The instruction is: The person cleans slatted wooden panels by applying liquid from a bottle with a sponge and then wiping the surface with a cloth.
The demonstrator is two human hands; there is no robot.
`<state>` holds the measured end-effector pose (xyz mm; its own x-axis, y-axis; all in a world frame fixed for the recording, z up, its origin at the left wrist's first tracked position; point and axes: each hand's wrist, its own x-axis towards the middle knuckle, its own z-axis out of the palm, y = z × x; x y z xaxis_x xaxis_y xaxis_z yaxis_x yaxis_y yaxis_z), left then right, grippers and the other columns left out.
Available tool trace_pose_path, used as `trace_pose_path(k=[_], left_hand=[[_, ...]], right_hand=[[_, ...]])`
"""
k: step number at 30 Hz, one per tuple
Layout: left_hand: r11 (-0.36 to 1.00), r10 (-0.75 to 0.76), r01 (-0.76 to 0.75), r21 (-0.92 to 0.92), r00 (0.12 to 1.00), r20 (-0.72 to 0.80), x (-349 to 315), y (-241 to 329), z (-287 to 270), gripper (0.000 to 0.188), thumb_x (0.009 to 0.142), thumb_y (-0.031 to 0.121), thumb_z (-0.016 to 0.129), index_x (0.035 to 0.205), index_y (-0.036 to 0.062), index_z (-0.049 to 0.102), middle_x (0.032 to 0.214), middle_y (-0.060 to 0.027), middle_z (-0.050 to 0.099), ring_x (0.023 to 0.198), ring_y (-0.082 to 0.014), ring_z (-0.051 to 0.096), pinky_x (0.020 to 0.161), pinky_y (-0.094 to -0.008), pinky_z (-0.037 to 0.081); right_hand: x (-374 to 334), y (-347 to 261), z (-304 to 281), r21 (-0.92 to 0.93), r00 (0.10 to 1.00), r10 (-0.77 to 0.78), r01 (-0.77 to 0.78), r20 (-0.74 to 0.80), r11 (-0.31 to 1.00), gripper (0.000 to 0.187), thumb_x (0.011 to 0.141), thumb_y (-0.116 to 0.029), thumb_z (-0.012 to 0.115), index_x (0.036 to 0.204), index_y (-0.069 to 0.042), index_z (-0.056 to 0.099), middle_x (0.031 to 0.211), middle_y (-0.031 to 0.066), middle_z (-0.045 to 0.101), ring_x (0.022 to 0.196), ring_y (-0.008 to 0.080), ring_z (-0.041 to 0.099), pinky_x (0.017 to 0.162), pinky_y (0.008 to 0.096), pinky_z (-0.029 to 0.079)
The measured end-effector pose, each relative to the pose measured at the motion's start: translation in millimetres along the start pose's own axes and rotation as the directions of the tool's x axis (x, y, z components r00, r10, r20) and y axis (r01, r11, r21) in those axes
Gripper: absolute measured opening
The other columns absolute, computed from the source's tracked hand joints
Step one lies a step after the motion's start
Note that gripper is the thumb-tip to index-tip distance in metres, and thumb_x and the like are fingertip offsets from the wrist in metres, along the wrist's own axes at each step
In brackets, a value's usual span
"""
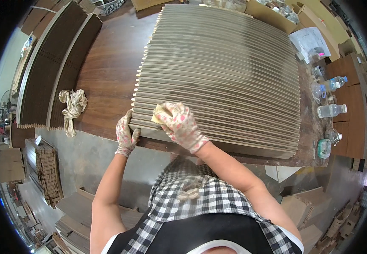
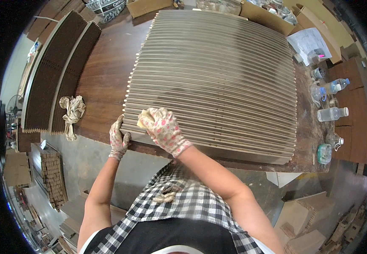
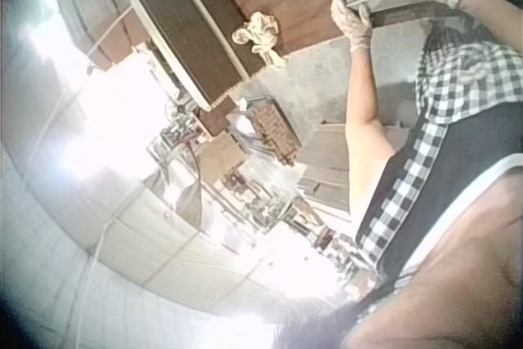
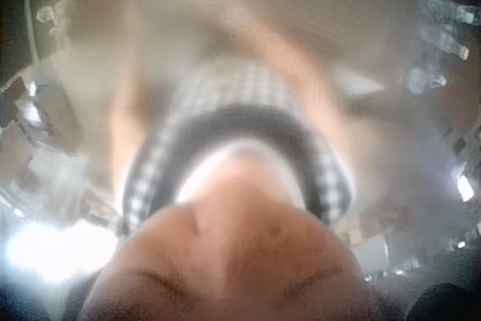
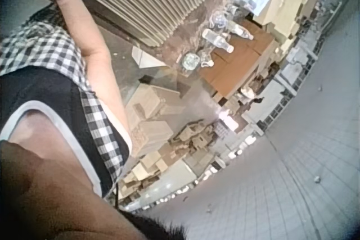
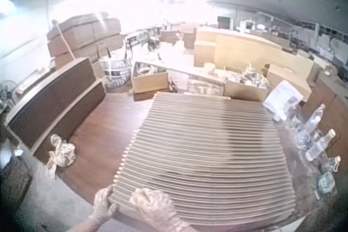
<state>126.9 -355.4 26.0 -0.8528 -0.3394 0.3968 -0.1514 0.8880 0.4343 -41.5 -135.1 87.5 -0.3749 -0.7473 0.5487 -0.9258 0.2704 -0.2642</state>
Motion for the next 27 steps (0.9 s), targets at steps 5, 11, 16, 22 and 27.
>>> trace_pose_path(k=[5, 11, 16, 22, 27], left_hand=[[1.0, 0.005, -0.005, -0.016, 1.0, -0.003, -3.1, 1.3, -3.2, 0.081, 0.09, 0.059, 0.056, 0.142, -0.0017, 0.044, 0.131, -0.0186, 0.057, 0.116, -0.0354, 0.055, 0.101, -0.0457, 0.04], [0.998, -0.033, 0.034, -0.046, 0.999, 0.039, -4.6, 6.6, -7.9, 0.075, 0.086, 0.044, 0.066, 0.144, 0.0023, 0.042, 0.131, -0.0172, 0.057, 0.119, -0.0341, 0.053, 0.101, -0.0458, 0.039], [0.998, -0.004, 0.006, -0.066, 0.999, 0.036, -1.8, 3.8, -7.2, 0.071, 0.088, 0.04, 0.064, 0.144, 0.0022, 0.043, 0.135, -0.0166, 0.055, 0.121, -0.0345, 0.052, 0.104, -0.0451, 0.038], [0.998, -0.014, 0.015, -0.06, 1.0, 0.015, -11.5, -6.8, -12.2, 0.07, 0.087, 0.036, 0.064, 0.145, 0.0016, 0.043, 0.137, -0.0177, 0.054, 0.123, -0.0355, 0.051, 0.106, -0.0457, 0.038], [0.998, -0.005, 0.003, -0.067, 1.0, -0.019, -5.8, 2.9, -13.7, 0.073, 0.082, 0.034, 0.07, 0.143, 0.003, 0.044, 0.129, -0.0162, 0.058, 0.119, -0.0335, 0.053, 0.1, -0.0454, 0.04]], right_hand=[[-42.9, 83.2, -55.1, -0.143, 0.991, 0.136, -0.134, 0.0, 0.98, 0.036, 0.077, -0.015, 0.073, 0.111, -0.012, 0.063, 0.114, 0.0153, 0.062, 0.099, 0.0326, 0.061, 0.085, 0.0456, 0.053], [-54.8, 89.6, -88.4, -0.229, 0.857, 0.456, -0.507, -0.24, 0.831, 0.033, 0.085, -0.023, 0.071, 0.113, -0.007, 0.064, 0.103, 0.0127, 0.062, 0.099, 0.0284, 0.058, 0.086, 0.0439, 0.052], [27.4, -22.7, 34.2, 0.028, 0.986, 0.101, -0.099, -0.134, 0.995, 0.04, 0.085, -0.026, 0.07, 0.121, -0.011, 0.064, 0.124, 0.0152, 0.058, 0.112, 0.0343, 0.056, 0.093, 0.0472, 0.049], [-0.9, 23.7, -0.9, -0.232, 0.993, 0.051, -0.075, -0.106, 0.97, 0.024, 0.088, -0.024, 0.064, 0.109, -0.012, 0.065, 0.1, 0.0122, 0.064, 0.095, 0.0277, 0.061, 0.078, 0.0414, 0.053], [-77.5, 101.5, -92.6, -0.374, 0.781, 0.529, -0.624, -0.333, 0.686, 0.037, 0.081, -0.011, 0.068, 0.117, -0.008, 0.063, 0.109, 0.0128, 0.06, 0.103, 0.0333, 0.057, 0.093, 0.0461, 0.048]])
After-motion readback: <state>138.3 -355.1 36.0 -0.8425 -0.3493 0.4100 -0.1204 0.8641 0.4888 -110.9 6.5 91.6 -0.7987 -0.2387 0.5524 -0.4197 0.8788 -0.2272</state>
